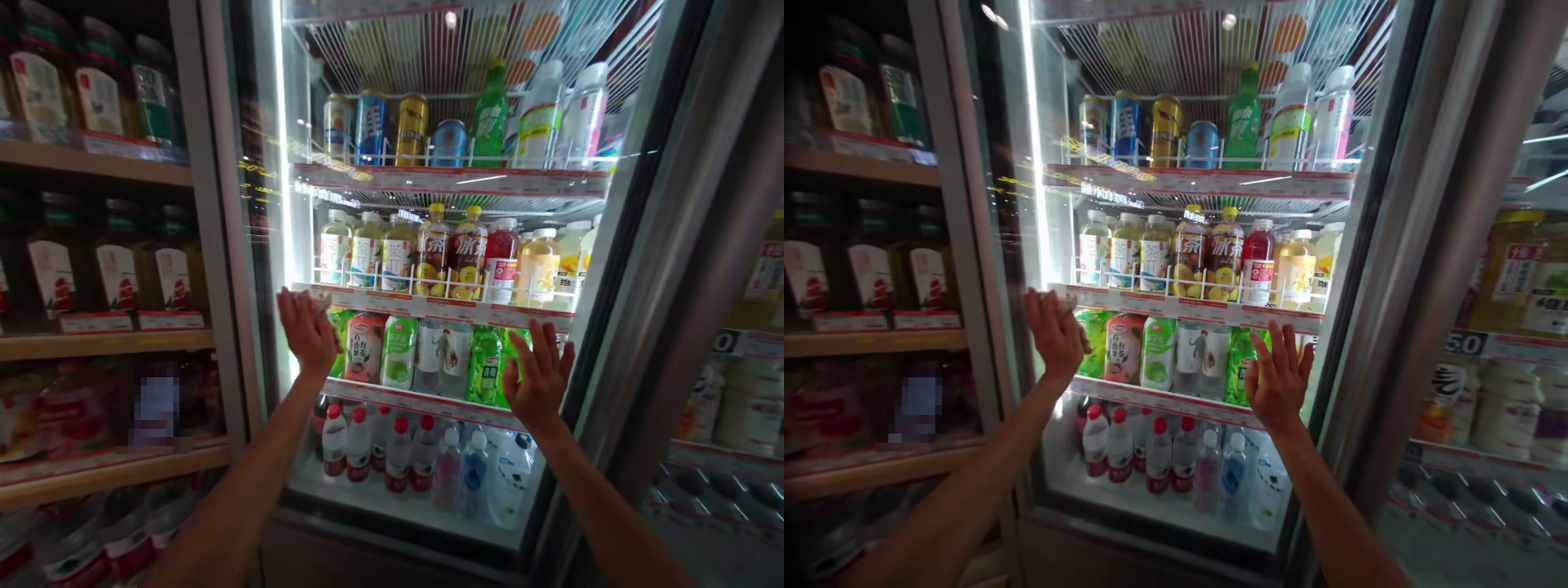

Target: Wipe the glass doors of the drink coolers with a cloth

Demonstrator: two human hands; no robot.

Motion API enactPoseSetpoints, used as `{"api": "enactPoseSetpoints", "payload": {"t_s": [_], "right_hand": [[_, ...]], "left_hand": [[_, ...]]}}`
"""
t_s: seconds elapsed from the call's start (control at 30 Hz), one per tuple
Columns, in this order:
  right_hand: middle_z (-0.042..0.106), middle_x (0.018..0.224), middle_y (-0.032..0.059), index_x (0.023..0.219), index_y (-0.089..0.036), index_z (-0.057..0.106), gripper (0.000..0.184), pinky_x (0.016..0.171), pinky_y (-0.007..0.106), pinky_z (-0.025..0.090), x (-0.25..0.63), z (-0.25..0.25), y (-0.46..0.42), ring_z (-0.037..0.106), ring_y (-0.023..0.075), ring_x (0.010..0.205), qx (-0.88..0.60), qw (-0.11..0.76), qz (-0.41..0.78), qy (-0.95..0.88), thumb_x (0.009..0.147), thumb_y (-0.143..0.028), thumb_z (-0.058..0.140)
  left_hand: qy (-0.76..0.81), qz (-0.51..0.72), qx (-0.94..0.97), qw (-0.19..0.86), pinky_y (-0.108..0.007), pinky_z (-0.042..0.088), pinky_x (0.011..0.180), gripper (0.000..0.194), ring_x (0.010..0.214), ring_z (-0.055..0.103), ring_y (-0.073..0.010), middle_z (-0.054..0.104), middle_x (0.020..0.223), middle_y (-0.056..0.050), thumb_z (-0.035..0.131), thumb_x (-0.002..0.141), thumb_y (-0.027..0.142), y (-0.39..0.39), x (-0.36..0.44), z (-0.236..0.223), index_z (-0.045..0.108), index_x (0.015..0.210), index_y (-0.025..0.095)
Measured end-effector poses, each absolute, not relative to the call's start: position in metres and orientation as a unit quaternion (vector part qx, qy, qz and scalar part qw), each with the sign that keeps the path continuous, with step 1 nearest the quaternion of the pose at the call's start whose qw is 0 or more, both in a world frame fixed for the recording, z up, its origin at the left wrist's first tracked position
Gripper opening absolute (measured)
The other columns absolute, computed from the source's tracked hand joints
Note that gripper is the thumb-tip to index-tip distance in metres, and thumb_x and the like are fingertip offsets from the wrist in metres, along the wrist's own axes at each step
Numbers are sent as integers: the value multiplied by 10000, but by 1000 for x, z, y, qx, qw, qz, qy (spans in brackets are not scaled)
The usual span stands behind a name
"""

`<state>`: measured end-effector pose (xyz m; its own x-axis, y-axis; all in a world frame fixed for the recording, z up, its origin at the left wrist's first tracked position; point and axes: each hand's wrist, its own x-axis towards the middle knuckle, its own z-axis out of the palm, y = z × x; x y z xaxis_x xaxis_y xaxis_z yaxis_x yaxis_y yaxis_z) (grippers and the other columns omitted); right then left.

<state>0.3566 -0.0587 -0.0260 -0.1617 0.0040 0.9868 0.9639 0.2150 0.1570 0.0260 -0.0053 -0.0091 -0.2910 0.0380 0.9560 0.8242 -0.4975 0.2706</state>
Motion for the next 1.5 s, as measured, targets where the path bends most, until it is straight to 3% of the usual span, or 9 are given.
{"api": "enactPoseSetpoints", "payload": {"t_s": [0.1, 0.27, 0.37, 0.5, 0.7, 0.93, 1.2, 1.4, 1.5], "right_hand": [[387, 1409, 89, 1240, -219, 480, 434, 1099, 488, 161, 353, -27, -57, 309, 251, 1324, -411, 510, -478, -585, 807, -205, 477], [374, 1417, 90, 1243, -216, 480, 431, 1100, 488, 150, 351, -30, -57, 296, 253, 1330, -415, 513, -479, -578, 811, -215, 470], [373, 1418, 87, 1244, -218, 477, 433, 1099, 485, 155, 351, -31, -57, 292, 248, 1332, -419, 508, -478, -582, 811, -210, 467], [384, 1410, 87, 1242, -222, 477, 431, 1092, 498, 163, 351, -31, -56, 299, 251, 1329, -424, 511, -477, -576, 811, -213, 461], [393, 1405, 84, 1241, -231, 481, 430, 1087, 506, 174, 352, -32, -56, 307, 257, 1325, -430, 510, -473, -576, 811, -228, 458], [387, 1410, 75, 1259, -234, 460, 457, 1094, 494, 173, 352, -33, -55, 306, 247, 1326, -416, 517, -477, -576, 804, -198, 466], [394, 1405, 78, 1247, -237, 476, 439, 1080, 510, 197, 355, -33, -57, 315, 267, 1320, -412, 511, -477, -584, 809, -216, 463], [392, 1406, 78, 1230, -230, 485, 435, 1083, 502, 192, 354, -34, -57, 306, 255, 1326, -418, 510, -477, -582, 797, -192, 459], [385, 1411, 75, 1230, -230, 483, 439, 1086, 502, 185, 354, -34, -56, 297, 253, 1330, -410, 514, -478, -582, 793, -183, 468]], "left_hand": [[-404, -688, -493, 346, -474, 201, 1108, 461, 1370, 147, -250, 273, 1433, -181, 379, 878, 258, -2, 34, -13, 384, 1300, 74], [-252, -504, -733, 382, -431, 276, 1090, 408, 1357, 201, -234, 418, 1373, -62, 479, 832, 262, -14, 80, -35, 481, 1238, 219], [-284, -580, -666, 373, -412, 302, 1089, 413, 1335, 269, -207, 371, 1405, -36, 451, 850, 245, -13, 47, -39, 443, 1262, 253], [-344, -699, -520, 352, -575, 86, 1113, 522, 1387, 8, -245, 76, 1496, -115, 299, 892, 158, -8, 16, -42, 171, 1398, 173], [-293, -565, -681, 363, -436, 307, 1074, 449, 1342, 245, -241, 393, 1388, -64, 478, 828, 226, -18, 76, -75, 435, 1275, 240], [-434, -698, -477, 311, -444, 181, 1120, 553, 1377, 118, -224, 156, 1467, -195, 336, 885, 220, -7, 26, -64, 168, 1390, 69], [-193, -407, -780, 435, -332, 268, 1095, 466, 1326, 288, -170, 472, 1327, -82, 432, 828, 213, -26, 89, -104, 412, 1293, 187], [-413, -630, -551, 359, -484, 267, 1078, 566, 1368, 152, -259, 149, 1474, -177, 387, 849, 206, -13, 30, -85, 225, 1383, 116], [-348, -575, -634, 383, -438, 286, 1075, 530, 1360, 192, -237, 264, 1444, -148, 398, 849, 238, -18, 62, -85, 291, 1359, 139]]}}
